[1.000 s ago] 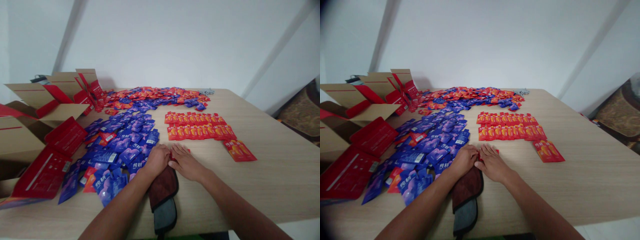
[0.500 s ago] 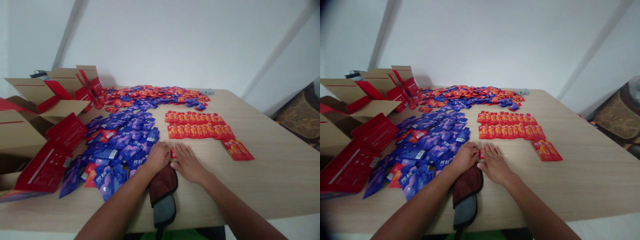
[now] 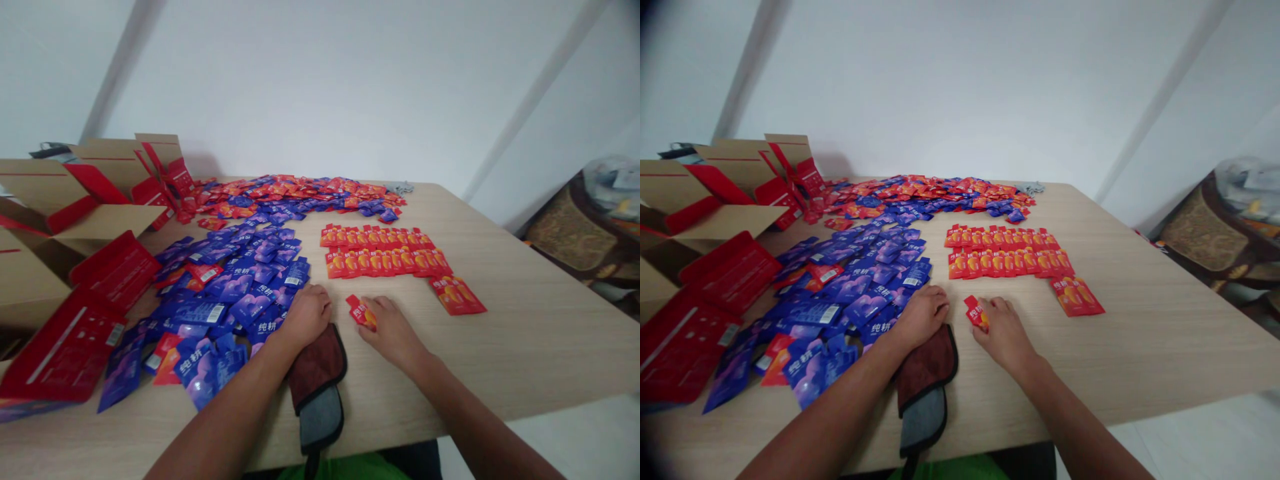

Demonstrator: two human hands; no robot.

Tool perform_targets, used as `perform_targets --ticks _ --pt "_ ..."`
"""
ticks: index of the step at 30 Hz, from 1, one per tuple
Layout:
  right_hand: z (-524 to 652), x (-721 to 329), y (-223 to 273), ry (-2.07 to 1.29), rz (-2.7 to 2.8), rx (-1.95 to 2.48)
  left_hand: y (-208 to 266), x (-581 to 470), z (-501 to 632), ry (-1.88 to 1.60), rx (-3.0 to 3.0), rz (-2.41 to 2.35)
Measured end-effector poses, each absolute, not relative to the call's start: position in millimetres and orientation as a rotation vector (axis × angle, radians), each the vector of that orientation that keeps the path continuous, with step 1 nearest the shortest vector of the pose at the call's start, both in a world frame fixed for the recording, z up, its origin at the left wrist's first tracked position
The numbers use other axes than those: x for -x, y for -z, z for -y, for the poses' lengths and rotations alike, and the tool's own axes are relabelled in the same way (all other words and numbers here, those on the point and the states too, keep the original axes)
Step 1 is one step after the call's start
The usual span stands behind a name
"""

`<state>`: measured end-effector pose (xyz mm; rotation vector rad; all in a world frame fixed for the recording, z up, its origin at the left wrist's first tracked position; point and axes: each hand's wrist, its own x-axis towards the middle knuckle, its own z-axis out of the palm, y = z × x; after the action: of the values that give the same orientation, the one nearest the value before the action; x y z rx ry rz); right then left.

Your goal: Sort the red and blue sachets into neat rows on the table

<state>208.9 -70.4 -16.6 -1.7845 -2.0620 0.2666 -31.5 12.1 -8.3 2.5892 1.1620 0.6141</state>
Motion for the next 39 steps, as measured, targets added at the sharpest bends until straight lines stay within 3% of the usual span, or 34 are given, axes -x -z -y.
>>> perform_targets --ticks 10,16,21,29,39 --pt "79.1 -260.8 20.6 -0.526 1.706 1.707 8.3 31.8 -14.0 -0.609 -2.571 -1.150" --pt "53.7 -344.0 11.3 -0.075 1.434 1.898 9.9 31.8 -15.4 -0.623 -2.565 -1.138" --pt "38.3 -386.6 18.0 0.015 1.406 2.063 12.8 31.5 -16.7 -0.644 -2.557 -1.145" --pt "30.6 -390.1 51.6 0.298 1.590 2.094 10.9 32.0 -15.5 -0.641 -2.558 -1.136" --pt "36.2 -376.9 58.5 0.474 1.618 2.229 11.1 31.8 -15.8 -0.647 -2.551 -1.131"
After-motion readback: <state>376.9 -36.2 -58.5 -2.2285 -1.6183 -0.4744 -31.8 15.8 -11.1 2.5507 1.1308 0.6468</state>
